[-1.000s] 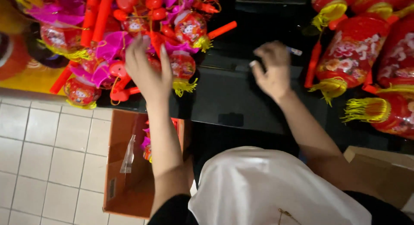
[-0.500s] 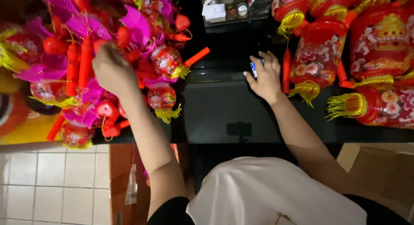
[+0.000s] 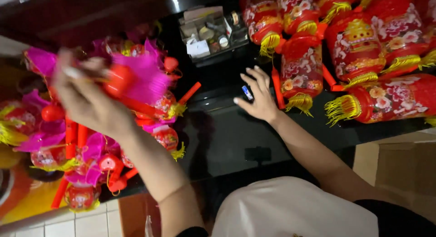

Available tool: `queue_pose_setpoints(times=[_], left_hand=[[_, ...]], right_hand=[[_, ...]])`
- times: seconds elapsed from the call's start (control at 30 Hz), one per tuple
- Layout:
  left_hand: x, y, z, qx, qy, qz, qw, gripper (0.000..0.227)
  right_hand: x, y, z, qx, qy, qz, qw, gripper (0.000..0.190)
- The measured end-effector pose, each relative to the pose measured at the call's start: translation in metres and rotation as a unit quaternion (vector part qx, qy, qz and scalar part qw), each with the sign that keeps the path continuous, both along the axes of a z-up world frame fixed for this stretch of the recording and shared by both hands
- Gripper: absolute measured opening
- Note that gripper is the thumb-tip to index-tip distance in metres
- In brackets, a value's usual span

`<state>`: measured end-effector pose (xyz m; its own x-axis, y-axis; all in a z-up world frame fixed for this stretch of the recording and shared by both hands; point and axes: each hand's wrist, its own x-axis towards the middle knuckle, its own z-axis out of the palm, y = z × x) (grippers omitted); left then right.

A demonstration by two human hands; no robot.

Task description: Assembling small decorative lanterns by attaching plastic handles to the lantern bodies.

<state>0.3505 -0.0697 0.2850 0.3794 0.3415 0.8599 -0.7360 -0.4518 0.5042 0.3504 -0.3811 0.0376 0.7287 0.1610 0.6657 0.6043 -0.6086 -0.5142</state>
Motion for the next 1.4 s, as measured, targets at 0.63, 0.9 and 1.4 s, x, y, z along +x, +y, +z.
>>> queue_pose_setpoints(times=[0.63, 0.9, 1.4], left_hand=[[0.016, -0.099, -0.182, -0.191, 0.284, -0.362, 0.867, 0.035], [0.067, -0.091, -0.405, -0.238, 0.324, -0.565, 0.721, 0.094], [0.061, -0.077, -0.372, -0.224, 0.393, -0.521, 0.724, 0.047]], right_hand=[[0.020, -0.009, -0.101, 0.658, 0.340, 0.464, 0.486, 0.066], [0.019, 0.012, -0.116, 0.606, 0.431, 0.451, 0.494, 0.065], [-0.002, 0.016, -0.076, 0.532, 0.521, 0.344, 0.571, 0.062]])
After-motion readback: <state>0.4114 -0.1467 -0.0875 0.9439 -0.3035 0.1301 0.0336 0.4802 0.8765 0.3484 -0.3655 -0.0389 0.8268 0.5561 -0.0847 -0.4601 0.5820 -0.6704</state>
